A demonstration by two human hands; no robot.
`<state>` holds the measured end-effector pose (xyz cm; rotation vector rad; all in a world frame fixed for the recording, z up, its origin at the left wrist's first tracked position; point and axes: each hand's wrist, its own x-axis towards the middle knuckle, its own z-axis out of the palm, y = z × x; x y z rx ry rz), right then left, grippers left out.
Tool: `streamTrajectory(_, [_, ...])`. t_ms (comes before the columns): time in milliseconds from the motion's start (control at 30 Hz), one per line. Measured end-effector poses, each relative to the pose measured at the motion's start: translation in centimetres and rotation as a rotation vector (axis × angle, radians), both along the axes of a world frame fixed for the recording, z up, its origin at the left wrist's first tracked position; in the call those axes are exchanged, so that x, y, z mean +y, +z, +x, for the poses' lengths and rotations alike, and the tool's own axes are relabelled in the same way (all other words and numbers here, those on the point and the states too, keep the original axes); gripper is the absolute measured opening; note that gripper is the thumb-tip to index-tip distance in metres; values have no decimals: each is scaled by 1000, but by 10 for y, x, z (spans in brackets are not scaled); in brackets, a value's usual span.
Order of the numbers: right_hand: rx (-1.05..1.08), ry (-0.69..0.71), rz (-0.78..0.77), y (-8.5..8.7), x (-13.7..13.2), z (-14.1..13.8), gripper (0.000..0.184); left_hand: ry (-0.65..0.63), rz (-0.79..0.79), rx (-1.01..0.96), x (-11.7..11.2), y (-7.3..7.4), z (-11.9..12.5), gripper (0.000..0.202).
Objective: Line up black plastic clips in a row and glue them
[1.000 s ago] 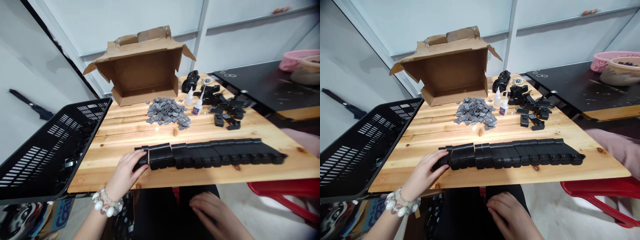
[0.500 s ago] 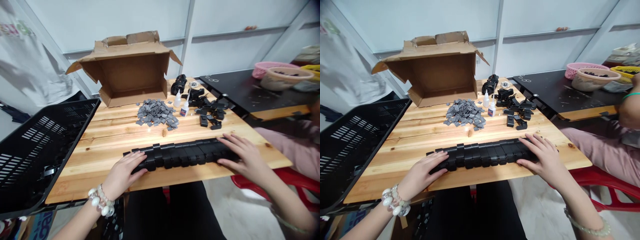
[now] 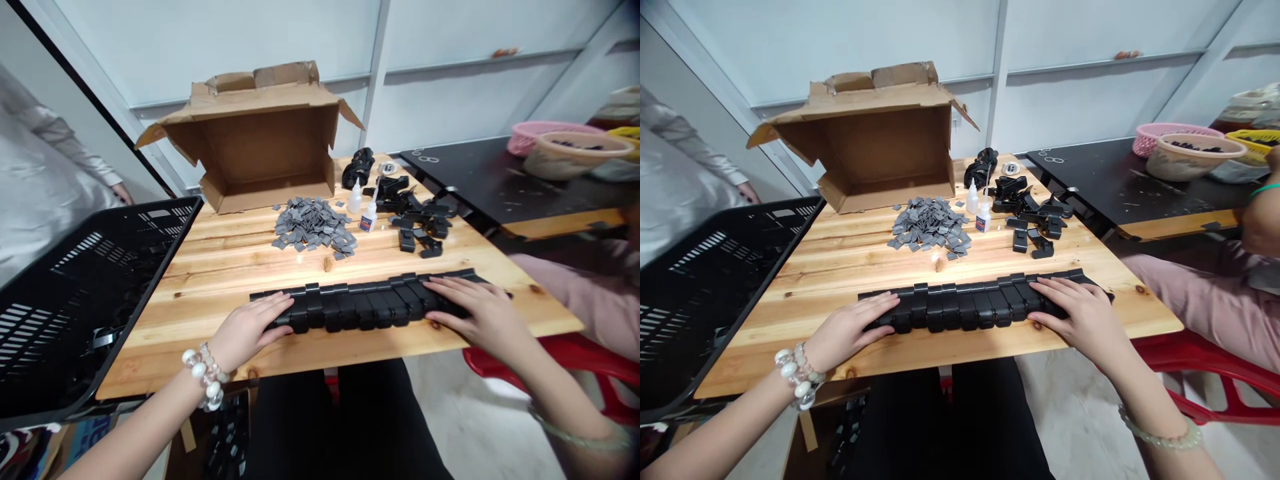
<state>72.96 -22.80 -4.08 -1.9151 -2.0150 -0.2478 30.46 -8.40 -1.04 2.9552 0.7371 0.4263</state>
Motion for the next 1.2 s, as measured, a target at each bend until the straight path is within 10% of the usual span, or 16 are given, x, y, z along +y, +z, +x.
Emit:
streamTrajectory(333, [229,34,26,9,-10,38,61,60,203,-93,-29,19,28,48])
streamTrajectory(633, [393,69,-105,-1,-4,53,46,92,239,-162,-39,-3,80,32])
streamTrajectory(1033, [312,60,-108,15,-3,50,51,87,335,-151,-40,-2,79,35])
streamTrajectory(1200, [489,-56,-146,25,-22,71,58,209,182,-47,-36,17,39,52])
